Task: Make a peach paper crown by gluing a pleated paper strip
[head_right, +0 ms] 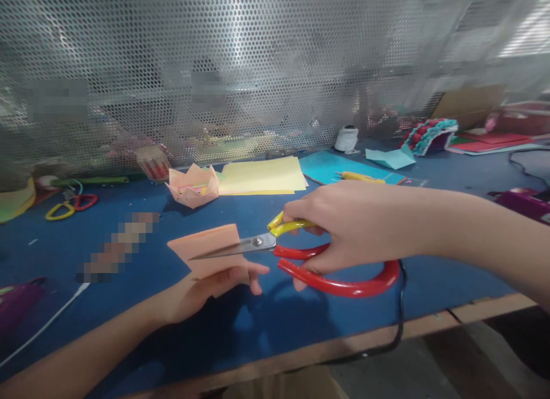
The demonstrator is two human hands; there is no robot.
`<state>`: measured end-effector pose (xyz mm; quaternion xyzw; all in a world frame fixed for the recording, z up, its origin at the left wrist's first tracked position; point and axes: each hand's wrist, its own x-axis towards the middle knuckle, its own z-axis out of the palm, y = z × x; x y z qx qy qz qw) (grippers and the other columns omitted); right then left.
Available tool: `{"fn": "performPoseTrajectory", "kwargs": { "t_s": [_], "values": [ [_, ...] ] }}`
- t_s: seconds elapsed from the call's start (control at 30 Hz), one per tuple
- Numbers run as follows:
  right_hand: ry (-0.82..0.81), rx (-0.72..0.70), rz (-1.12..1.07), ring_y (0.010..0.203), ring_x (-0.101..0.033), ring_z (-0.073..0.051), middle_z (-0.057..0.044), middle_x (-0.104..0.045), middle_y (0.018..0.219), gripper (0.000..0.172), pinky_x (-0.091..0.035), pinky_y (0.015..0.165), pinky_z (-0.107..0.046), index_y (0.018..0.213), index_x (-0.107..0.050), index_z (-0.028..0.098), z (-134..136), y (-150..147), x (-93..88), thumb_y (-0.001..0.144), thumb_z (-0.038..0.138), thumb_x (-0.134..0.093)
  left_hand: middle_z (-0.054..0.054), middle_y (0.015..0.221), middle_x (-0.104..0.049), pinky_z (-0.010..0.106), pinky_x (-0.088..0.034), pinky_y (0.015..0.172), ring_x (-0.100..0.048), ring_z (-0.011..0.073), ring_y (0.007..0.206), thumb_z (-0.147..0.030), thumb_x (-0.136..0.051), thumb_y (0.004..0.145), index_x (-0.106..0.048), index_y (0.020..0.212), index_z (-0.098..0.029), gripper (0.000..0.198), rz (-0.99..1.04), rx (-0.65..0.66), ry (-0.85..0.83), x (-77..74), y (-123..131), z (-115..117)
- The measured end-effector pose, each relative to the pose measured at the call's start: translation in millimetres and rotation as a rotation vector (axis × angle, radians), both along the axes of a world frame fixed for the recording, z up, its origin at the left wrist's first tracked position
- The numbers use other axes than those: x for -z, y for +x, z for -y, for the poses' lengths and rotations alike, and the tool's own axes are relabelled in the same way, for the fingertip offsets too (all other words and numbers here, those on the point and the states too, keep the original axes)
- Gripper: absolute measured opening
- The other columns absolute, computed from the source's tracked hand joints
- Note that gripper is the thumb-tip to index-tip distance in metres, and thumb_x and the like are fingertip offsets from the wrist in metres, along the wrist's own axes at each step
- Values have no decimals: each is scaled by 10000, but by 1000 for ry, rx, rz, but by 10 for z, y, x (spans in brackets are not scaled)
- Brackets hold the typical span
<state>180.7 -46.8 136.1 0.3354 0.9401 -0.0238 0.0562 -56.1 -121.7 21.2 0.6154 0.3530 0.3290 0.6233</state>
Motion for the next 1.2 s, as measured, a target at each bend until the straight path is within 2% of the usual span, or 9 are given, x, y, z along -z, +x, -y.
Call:
{"fn": "performPoseTrajectory", "kwargs": {
  "t_s": [0.07, 0.2, 0.5, 0.77, 1.03, 1.2],
  "values": [
    [-53, -19, 58, 506, -498, -158, 12, -568, 616, 220, -259, 440, -273, 797, -572, 264, 4, -14, -23, 744, 473, -530, 91, 953, -610, 412, -361, 988, -552, 218, 1001, -416, -396, 945, -621, 1183, -170, 409, 18, 7, -4, -6, 5, 2],
    [-49, -10, 36, 462, -469, -156, 25, -538, 555, 201, -230, 430, -276, 716, -537, 265, -16, -27, -17, 704, 466, -552, 88, 944, -601, 414, -359, 991, -560, 211, 988, -409, -417, 940, -619, 1185, -163, 402, 69, 19, -11, 12, 14, -4],
    [-10, -44, 54, 544, -514, -185, 29, -535, 543, 310, -250, 465, -270, 721, -533, 260, -113, -30, 75, 756, 567, -504, 91, 918, -619, 400, -372, 969, -554, 213, 954, -512, -439, 902, -627, 1170, -134, 501, 85, 10, -6, 30, 18, -36],
    [-15, -24, 45, 507, -495, -184, 16, -525, 510, 291, -216, 431, -264, 740, -590, 276, -137, -18, 53, 703, 562, -548, 86, 938, -612, 407, -366, 979, -559, 217, 981, -443, -443, 923, -620, 1180, -146, 431, 108, 21, -9, 48, 15, -23],
    [6, -25, 44, 531, -494, -172, -3, -538, 546, 247, -239, 454, -266, 820, -634, 256, -102, -43, 32, 735, 471, -547, 86, 954, -609, 405, -373, 980, -560, 208, 984, -369, -394, 956, -607, 1197, -167, 380, 96, 38, 3, 121, -14, -42],
    [24, -33, 21, 502, -476, -159, -1, -534, 531, 212, -231, 440, -266, 773, -640, 249, -111, -11, 53, 711, 443, -580, 94, 938, -608, 402, -381, 973, -569, 210, 970, -382, -407, 950, -611, 1192, -149, 392, 132, 33, 27, 117, -3, -38]
  ]
}}
